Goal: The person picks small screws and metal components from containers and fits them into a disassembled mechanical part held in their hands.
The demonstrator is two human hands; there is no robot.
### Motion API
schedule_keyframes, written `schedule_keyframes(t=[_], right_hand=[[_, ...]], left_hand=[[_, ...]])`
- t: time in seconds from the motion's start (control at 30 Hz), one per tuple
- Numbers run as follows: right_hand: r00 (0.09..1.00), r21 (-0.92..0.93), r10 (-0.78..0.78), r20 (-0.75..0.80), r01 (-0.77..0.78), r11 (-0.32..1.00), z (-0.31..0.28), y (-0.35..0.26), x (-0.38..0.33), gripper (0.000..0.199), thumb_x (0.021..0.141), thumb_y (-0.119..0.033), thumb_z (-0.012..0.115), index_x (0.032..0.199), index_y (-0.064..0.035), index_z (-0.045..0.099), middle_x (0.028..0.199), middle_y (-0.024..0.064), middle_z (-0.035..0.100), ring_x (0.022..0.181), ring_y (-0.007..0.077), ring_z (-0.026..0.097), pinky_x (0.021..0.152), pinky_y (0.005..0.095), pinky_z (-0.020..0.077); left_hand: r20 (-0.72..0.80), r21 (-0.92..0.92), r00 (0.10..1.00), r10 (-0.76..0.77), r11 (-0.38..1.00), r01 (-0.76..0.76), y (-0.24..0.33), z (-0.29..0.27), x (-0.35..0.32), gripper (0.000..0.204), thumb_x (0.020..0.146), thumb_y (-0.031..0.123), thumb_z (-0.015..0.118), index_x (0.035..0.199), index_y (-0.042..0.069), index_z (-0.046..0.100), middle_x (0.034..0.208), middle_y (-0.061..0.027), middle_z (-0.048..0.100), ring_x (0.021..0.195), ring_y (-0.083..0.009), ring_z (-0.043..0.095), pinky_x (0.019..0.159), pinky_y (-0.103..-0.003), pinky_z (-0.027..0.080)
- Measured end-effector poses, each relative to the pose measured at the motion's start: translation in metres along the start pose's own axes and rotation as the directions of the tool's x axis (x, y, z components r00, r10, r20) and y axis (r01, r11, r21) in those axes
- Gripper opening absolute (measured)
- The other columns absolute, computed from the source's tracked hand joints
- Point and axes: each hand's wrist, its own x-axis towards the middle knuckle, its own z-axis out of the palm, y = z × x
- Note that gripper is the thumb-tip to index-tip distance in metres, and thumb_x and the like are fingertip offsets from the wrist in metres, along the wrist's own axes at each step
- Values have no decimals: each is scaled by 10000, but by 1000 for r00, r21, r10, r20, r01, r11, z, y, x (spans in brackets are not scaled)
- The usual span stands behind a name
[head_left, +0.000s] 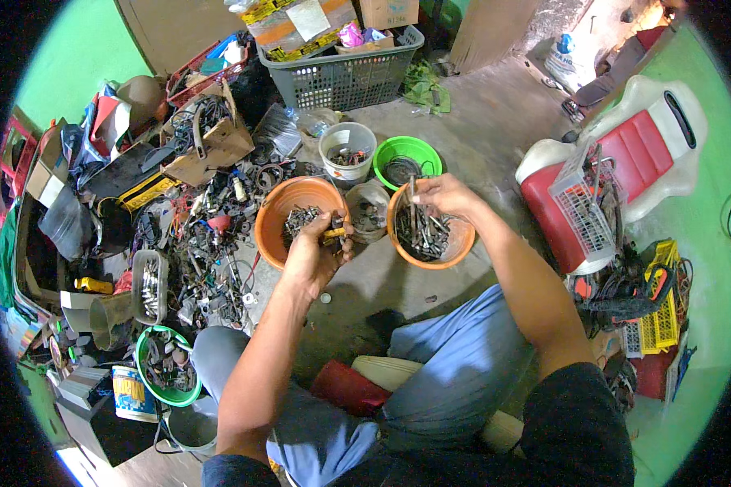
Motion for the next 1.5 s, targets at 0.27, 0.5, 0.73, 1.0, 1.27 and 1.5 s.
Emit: schedule_keyframes(t=[0.27,0.5,0.73,1.0,1.27,1.5], right_hand=[[987,-414,-153,-49,120,902,-11,57,21,240,860,-205,760,1042,-49,747,947,133,732,774,212,697,738,372,539],[996,-191,89,-22,-92,977,-2,47,21,228,875,-206,744,1058,-70,742,994,168,727,932,267,688,828,391,526],[984,-461,-172,-41,134,877,0,39,21,195,894,-150,689,1061,-56,728,1024,184,722,975,316,689,869,430,518],[839,-380,-543,47,518,767,53,-97,-20,188,952,-43,560,1105,2,661,939,145,697,863,202,672,796,357,522],[712,-180,-635,298,696,696,91,-182,-59,225,963,-89,605,1160,6,658,964,61,695,884,127,641,836,317,527],[386,-200,-822,419,922,332,129,-222,-84,408,788,-154,787,1160,-28,679,1061,141,650,996,251,660,856,367,546]], left_hand=[[-43,88,998,-41,995,44,-13,15,3,289,1047,279,418,1224,85,540,894,-54,634,718,-155,538,666,-330,462],[-42,74,998,-55,996,58,-11,18,-2,319,1049,270,389,1283,98,521,946,-64,639,728,-156,537,683,-325,461],[-67,55,998,-16,998,20,-13,14,-1,281,1042,270,449,1251,115,555,985,-81,652,754,-172,559,694,-328,462],[-13,-90,998,58,994,-59,11,3,-17,294,1026,242,483,1249,66,560,1083,-85,643,893,-206,614,822,-374,544],[33,-94,966,255,963,-251,40,3,-48,224,1024,225,545,1205,95,571,1062,-57,626,895,-190,599,756,-358,538],[24,-41,925,379,925,-378,60,-9,-77,280,1023,292,560,1246,123,555,1069,-38,636,888,-156,608,710,-326,488]])
